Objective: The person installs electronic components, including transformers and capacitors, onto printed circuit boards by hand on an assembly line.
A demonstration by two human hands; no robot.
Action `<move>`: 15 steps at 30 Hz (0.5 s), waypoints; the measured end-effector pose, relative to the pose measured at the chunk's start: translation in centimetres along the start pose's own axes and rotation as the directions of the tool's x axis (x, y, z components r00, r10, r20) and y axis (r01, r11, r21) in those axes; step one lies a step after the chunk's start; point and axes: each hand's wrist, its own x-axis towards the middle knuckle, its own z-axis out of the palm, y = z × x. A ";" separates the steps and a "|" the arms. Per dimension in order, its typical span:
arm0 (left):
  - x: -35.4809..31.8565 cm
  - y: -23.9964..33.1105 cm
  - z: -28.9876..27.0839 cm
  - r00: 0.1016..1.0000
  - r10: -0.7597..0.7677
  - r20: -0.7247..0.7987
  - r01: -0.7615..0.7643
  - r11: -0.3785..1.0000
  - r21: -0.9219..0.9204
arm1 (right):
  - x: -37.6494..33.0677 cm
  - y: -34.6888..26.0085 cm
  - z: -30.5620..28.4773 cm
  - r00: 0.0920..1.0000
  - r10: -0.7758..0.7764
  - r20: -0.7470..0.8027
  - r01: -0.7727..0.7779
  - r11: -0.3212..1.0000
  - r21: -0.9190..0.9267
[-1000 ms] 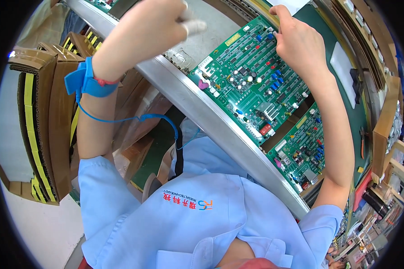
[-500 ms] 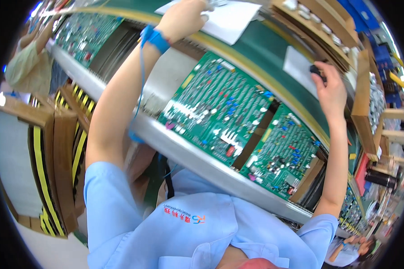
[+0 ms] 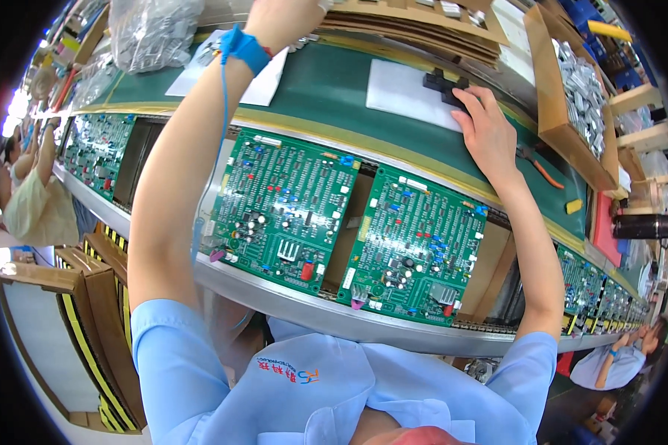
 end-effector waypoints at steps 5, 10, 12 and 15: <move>-0.4 2.6 -1.8 0.999 0.002 0.047 -0.006 0.996 0.084 | 0.0 1.2 -0.7 0.997 0.042 0.071 -0.046 0.997 0.056; 0.3 5.9 -2.9 0.988 0.023 0.152 -0.024 1.000 0.011 | -0.1 1.7 -0.7 0.995 0.064 0.079 -0.079 0.976 0.204; -0.2 8.2 -3.3 0.963 0.117 0.242 -0.099 0.991 -0.086 | 0.4 2.0 -1.5 0.989 0.124 0.085 -0.144 0.946 0.291; -1.7 8.8 2.7 0.935 0.334 0.122 -0.314 0.936 -0.159 | 2.5 2.1 -3.4 0.987 0.154 -0.048 -0.127 0.926 0.356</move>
